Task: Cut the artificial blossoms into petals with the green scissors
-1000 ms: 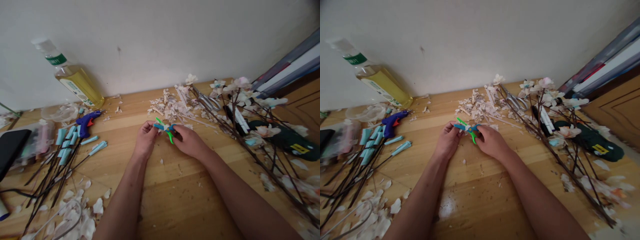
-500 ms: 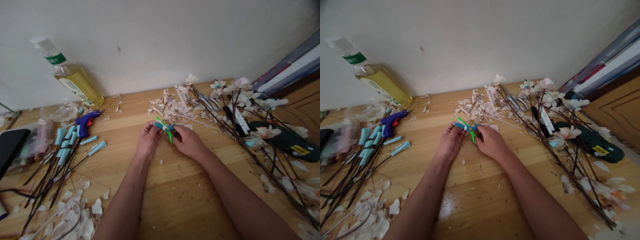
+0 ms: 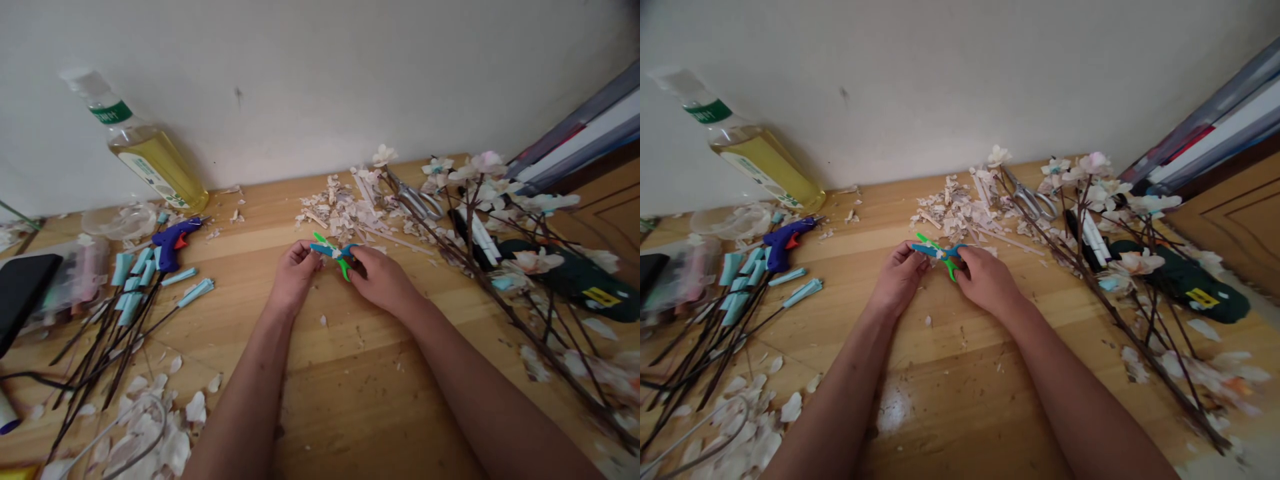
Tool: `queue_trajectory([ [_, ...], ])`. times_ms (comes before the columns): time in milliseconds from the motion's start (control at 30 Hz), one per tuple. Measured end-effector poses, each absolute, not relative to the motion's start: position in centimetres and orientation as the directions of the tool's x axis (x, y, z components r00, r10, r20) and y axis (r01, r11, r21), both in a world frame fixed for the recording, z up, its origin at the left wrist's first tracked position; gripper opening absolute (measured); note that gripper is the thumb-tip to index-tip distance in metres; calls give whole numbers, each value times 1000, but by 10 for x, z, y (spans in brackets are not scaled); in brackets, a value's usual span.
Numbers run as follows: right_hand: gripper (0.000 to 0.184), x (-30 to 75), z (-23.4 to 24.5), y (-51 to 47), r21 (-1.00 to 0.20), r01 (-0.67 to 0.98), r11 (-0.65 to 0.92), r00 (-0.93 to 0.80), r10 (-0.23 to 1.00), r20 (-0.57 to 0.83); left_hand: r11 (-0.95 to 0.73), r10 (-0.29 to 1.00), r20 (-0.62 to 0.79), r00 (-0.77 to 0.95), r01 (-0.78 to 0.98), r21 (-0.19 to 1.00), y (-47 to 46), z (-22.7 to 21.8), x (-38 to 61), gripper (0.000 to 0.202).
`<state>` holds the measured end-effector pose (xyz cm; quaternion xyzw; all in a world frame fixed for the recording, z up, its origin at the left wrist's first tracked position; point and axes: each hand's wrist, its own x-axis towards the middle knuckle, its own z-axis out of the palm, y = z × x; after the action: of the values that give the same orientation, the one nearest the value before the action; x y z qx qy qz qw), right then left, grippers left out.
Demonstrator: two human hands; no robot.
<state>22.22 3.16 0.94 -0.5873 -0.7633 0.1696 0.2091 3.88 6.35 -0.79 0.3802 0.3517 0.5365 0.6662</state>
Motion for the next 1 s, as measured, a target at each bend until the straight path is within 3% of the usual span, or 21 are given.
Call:
queue_trajectory([
  [200,2,220,10,32,-476,851,222,-193,975,109,223,965,-110,237,-532,816,60,3,41,21],
  [433,4,219,8,31,-460,856,238,-196,971,137,177,982,-100,161,-590,788,61,-4,44,22],
  [633,7,222,9,29,-426,860,281,-234,959,160,-10,998,32,61,-342,940,64,-8,40,23],
  [800,5,225,10,31,-396,888,233,-199,972,125,-69,997,75,19,-202,977,64,-3,38,25],
  [1000,6,221,8,31,-400,892,210,-161,975,153,117,990,-66,128,-447,887,61,-4,43,34],
])
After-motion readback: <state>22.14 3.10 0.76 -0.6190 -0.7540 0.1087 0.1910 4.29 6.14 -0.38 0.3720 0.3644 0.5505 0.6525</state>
